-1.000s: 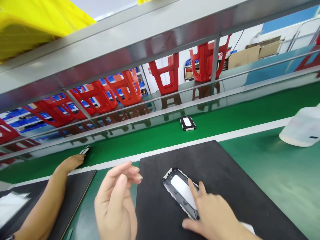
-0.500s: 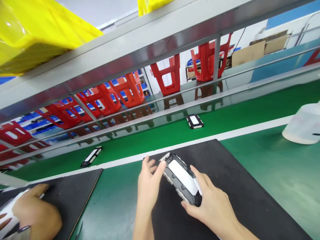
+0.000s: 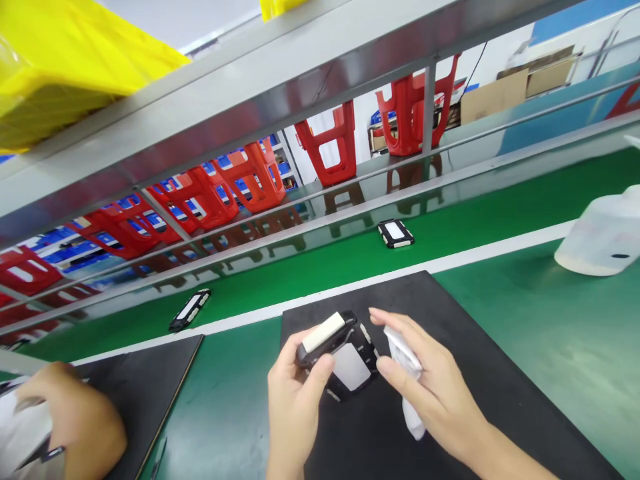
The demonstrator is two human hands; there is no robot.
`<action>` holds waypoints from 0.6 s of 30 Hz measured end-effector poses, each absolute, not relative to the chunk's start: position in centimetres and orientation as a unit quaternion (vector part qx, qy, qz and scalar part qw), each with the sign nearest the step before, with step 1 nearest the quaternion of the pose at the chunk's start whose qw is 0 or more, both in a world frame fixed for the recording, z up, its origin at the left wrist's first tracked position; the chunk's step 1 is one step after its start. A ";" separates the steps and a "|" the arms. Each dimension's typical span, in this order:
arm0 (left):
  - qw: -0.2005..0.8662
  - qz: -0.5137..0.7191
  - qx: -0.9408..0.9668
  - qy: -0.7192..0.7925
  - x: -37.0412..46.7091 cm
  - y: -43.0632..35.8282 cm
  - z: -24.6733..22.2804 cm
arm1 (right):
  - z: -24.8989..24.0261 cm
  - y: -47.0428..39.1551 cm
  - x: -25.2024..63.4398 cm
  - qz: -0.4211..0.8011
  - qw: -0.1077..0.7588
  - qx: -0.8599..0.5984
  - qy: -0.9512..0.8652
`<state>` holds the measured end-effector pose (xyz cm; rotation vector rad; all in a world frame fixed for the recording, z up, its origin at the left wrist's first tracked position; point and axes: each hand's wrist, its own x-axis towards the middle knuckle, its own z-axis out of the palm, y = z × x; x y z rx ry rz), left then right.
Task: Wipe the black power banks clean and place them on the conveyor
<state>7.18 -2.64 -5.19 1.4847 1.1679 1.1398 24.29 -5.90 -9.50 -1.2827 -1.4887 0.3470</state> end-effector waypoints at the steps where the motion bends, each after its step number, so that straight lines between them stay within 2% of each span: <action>1: 0.421 0.456 0.620 0.480 7.1 -3.0 -5.4 | -8.5 -5.9 24.4 0.125 0.550 -0.512 -0.648; 6: 0.293 0.471 0.707 0.438 6.7 -4.3 -6.1 | -5.8 -6.6 23.7 0.052 0.543 -0.416 -0.728; 10: 0.221 0.478 0.767 0.366 6.2 -4.3 -6.0 | -5.6 -7.8 23.4 -0.018 0.552 -0.424 -0.718; 15: 0.173 0.508 0.780 0.323 5.9 -4.3 -5.4 | -4.8 -8.4 24.4 -0.062 0.492 -0.418 -0.761; 18: 0.161 0.500 0.790 0.317 5.8 -4.4 -5.2 | -4.4 -8.5 24.5 -0.048 0.513 -0.437 -0.737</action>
